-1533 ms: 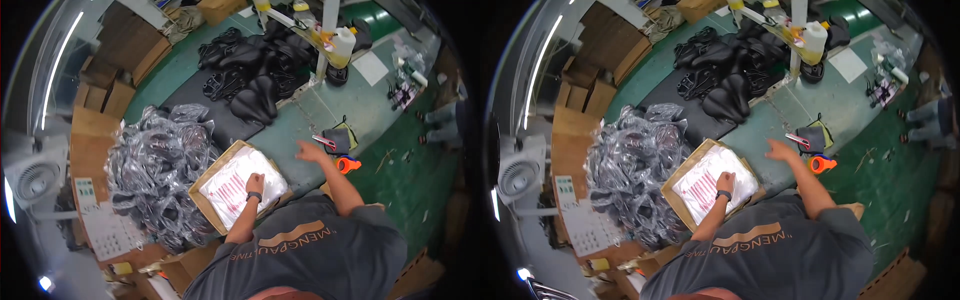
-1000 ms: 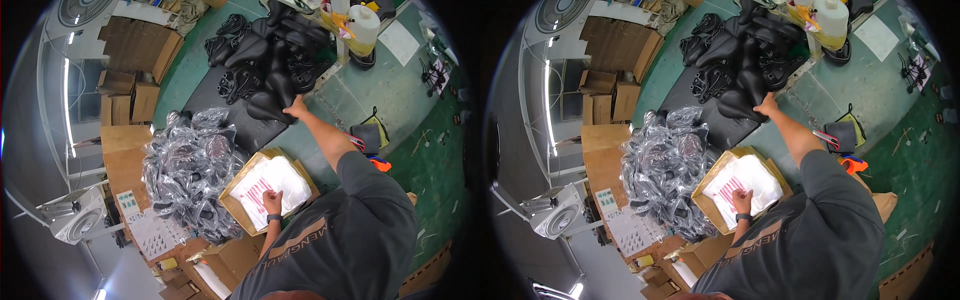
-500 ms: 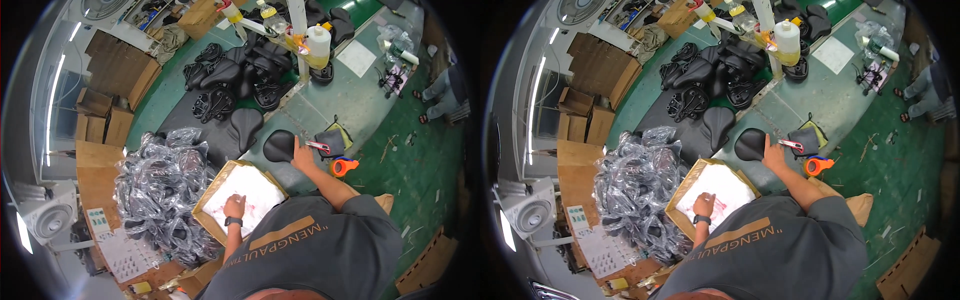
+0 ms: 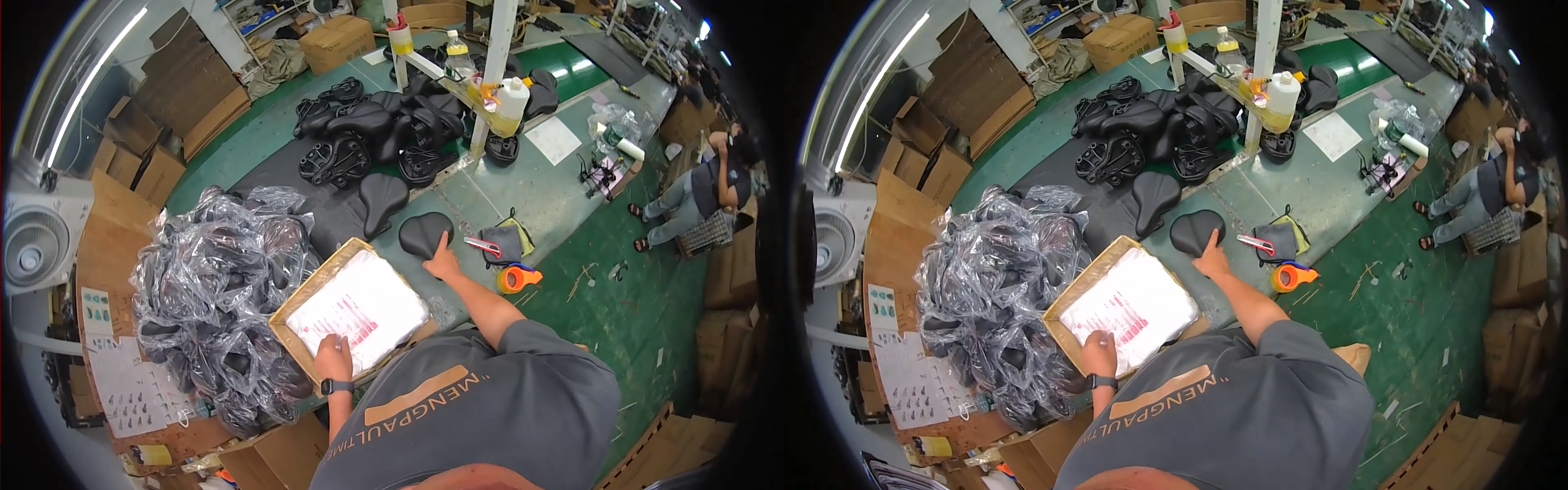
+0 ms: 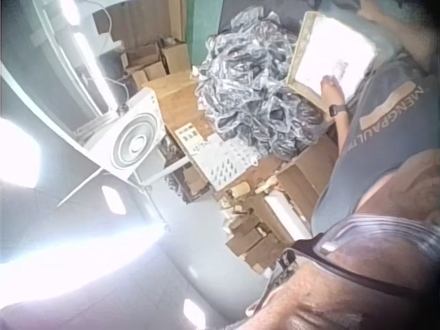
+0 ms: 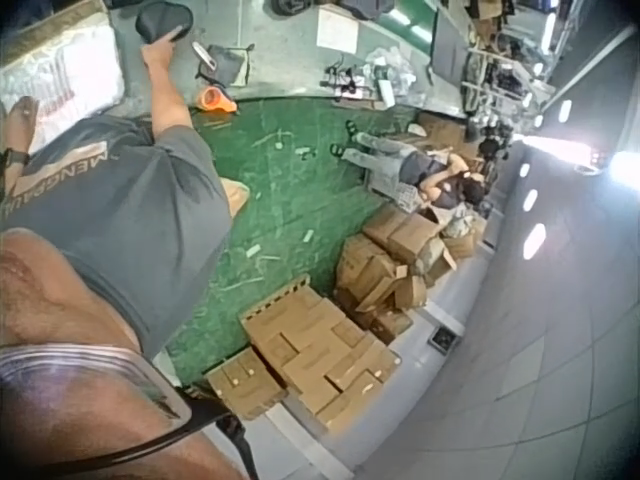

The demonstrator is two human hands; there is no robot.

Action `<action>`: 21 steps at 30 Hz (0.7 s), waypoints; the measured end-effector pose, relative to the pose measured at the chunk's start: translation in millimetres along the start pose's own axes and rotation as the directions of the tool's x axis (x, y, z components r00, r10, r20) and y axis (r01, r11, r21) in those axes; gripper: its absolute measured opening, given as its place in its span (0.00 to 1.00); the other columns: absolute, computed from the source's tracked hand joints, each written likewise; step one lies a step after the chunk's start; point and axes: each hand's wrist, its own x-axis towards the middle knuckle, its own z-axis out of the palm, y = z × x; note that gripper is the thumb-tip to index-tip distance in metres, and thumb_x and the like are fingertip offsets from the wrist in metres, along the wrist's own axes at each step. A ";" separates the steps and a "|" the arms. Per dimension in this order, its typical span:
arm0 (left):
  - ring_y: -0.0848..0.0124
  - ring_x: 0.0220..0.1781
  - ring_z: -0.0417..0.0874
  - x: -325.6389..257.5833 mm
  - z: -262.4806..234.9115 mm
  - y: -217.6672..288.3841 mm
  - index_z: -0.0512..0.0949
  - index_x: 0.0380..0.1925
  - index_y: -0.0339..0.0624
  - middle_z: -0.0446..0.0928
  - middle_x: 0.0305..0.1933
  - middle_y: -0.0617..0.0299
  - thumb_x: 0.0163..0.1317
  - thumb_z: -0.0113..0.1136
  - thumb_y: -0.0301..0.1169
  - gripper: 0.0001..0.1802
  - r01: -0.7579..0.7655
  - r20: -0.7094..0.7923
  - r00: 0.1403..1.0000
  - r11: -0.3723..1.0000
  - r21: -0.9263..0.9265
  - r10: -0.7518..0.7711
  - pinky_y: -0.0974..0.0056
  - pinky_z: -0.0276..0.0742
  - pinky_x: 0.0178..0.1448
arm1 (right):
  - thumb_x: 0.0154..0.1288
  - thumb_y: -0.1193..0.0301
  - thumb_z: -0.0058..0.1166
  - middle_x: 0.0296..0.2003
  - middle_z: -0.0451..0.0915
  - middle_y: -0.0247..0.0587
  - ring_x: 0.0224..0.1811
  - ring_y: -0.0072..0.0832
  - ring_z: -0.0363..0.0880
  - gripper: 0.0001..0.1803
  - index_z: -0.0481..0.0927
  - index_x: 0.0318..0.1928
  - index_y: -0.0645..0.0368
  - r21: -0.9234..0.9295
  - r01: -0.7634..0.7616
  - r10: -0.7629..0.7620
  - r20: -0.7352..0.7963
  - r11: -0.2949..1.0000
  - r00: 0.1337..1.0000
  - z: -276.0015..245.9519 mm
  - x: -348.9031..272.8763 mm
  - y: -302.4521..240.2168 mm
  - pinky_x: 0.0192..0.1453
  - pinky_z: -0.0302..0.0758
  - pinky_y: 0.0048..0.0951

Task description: Packing individual bicycle seats into plastic bags along with instruction sheets and then placing them into a large shipping box.

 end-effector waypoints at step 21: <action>0.70 0.37 0.88 24.5 27.0 51.8 0.84 0.41 0.34 0.88 0.38 0.56 0.68 0.70 0.24 0.06 0.428 0.524 0.823 0.366 -0.826 0.220 0.66 0.84 0.41 | 0.70 0.71 0.70 0.46 0.83 0.44 0.38 0.29 0.89 0.27 0.70 0.63 0.61 0.803 -0.362 -0.552 0.591 0.474 0.588 -83.4 -231.2 -80.8 0.40 0.91 0.33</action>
